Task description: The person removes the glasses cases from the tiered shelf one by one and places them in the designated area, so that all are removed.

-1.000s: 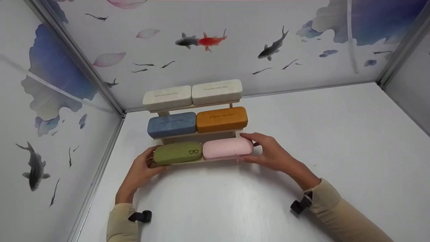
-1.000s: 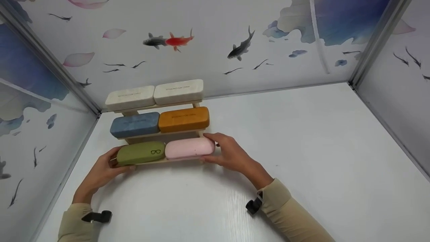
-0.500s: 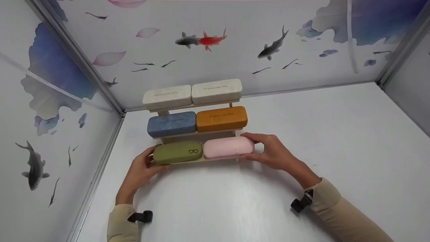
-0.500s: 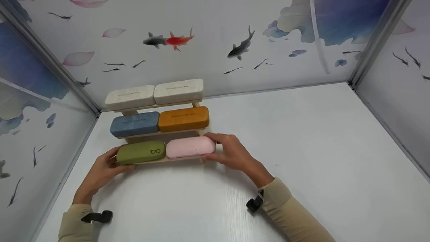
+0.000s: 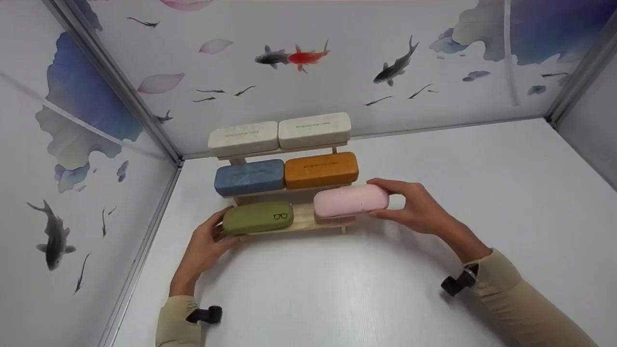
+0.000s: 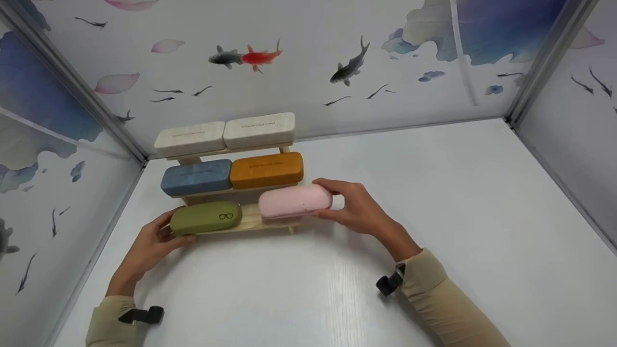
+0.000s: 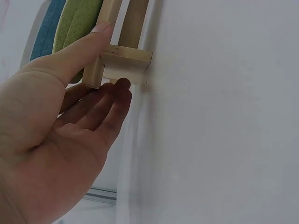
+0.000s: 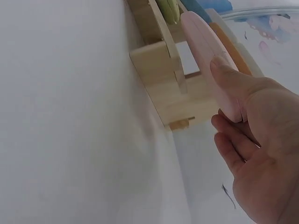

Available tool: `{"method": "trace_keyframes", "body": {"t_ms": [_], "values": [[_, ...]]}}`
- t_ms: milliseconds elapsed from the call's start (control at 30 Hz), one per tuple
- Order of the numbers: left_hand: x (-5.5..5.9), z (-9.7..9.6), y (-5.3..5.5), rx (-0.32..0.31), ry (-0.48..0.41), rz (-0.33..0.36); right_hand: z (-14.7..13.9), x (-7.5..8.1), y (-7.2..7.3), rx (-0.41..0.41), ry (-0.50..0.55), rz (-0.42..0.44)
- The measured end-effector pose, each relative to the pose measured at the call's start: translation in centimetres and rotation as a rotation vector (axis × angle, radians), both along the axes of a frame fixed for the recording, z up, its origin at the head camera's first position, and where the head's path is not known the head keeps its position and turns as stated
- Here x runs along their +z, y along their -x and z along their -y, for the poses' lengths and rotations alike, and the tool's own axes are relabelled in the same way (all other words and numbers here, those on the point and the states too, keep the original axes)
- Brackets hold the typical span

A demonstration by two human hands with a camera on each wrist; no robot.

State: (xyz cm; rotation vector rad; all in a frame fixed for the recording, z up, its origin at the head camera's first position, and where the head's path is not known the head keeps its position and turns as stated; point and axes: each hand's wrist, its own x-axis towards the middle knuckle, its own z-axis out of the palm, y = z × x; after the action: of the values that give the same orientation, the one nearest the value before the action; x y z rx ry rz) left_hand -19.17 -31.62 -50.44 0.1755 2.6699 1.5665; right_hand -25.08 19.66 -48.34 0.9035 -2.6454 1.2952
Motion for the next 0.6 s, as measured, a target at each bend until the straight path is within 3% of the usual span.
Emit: {"method": "trace_keyframes", "body": {"t_ms": [233,433,600], "values": [[0.2,0.2,0.4,-0.014,0.030,-0.001,-4.4,0.3,0.8,-0.037,-0.063,0.024],[0.1,0.6,0.8,-0.031,-0.069,0.033,-7.4,-0.7,2.0,-0.100,-0.038,0.029],[0.1,0.9,1.3,-0.044,-0.102,0.054,-8.5,-1.5,3.8,-0.131,-0.041,0.028]]}}
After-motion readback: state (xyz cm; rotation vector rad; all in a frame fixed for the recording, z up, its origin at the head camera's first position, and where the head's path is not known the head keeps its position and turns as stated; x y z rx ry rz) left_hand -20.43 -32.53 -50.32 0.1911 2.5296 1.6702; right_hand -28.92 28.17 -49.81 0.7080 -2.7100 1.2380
